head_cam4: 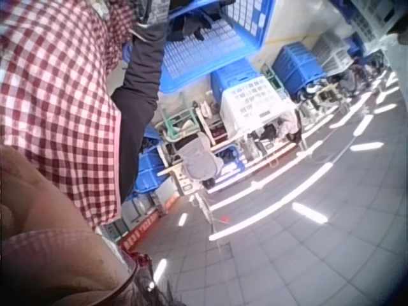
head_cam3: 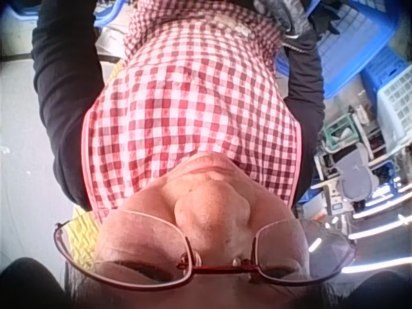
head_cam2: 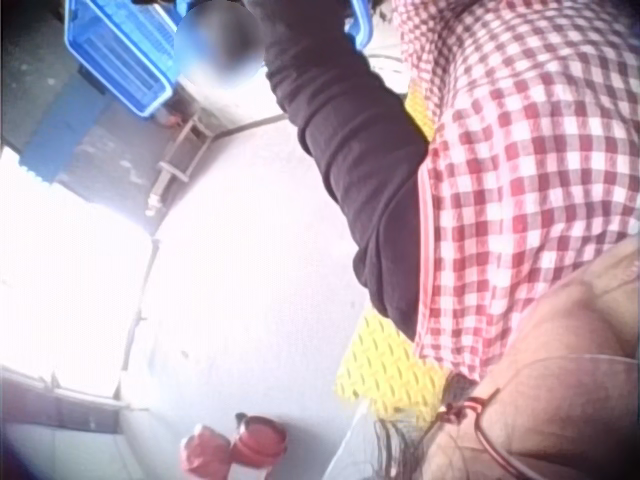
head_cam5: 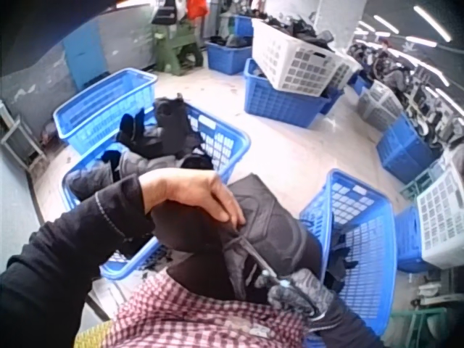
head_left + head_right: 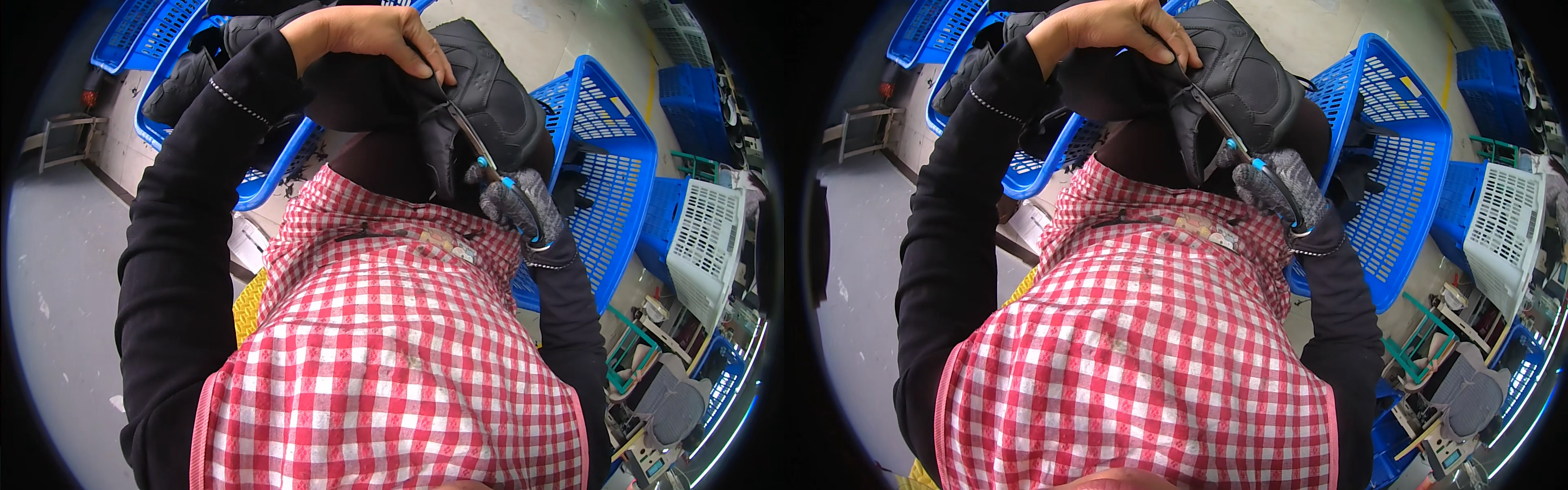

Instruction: The person sits on the floor and uses scissors to trim excess black fabric from multiple items, holding each piece with one hand and cutting with the other. Trimmed pieces are placed into a blue basket beside them.

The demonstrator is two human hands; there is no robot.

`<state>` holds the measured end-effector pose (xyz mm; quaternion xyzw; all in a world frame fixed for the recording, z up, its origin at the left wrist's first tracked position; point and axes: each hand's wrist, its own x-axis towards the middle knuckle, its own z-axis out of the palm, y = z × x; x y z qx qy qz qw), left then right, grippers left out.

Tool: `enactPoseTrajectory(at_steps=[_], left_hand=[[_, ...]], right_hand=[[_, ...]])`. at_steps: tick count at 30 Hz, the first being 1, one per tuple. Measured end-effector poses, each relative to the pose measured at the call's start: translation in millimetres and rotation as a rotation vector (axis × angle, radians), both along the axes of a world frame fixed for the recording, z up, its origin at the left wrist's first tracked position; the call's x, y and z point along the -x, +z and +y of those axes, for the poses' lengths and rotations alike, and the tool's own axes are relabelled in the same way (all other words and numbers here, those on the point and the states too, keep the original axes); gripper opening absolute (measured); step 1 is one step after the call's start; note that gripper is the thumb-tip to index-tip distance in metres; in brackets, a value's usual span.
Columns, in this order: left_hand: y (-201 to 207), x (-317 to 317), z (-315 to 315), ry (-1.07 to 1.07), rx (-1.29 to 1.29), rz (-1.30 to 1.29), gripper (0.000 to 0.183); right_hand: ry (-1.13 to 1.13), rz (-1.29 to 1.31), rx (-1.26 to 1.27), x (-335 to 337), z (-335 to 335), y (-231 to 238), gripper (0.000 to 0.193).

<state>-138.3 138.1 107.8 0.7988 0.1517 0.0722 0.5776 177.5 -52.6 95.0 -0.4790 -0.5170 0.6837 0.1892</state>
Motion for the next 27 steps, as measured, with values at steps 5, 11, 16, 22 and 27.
enactPoseTrajectory(at_steps=[5, 11, 16, 22, 27], left_hand=[[-1, -2, 7, -0.017, 0.067, 0.041, 0.023], [6, -9, 0, -0.024, 0.062, 0.083, 0.023], [9, -8, -16, 0.045, -0.028, 0.052, 0.024], [5, 3, -26, 0.123, -0.101, 0.012, 0.021], [-1, 12, -35, 0.234, -0.196, -0.228, 0.032]], right_hand=[[0.041, -0.066, -0.032, -4, 8, 6, 0.041], [0.286, -0.334, -0.680, -3, 7, -4, 0.046], [0.326, -0.069, -0.667, -8, 10, -5, 0.037], [0.218, 0.123, -0.183, -29, -17, -13, 0.062], [-0.359, 0.869, -0.119, -22, -54, -51, 0.082]])
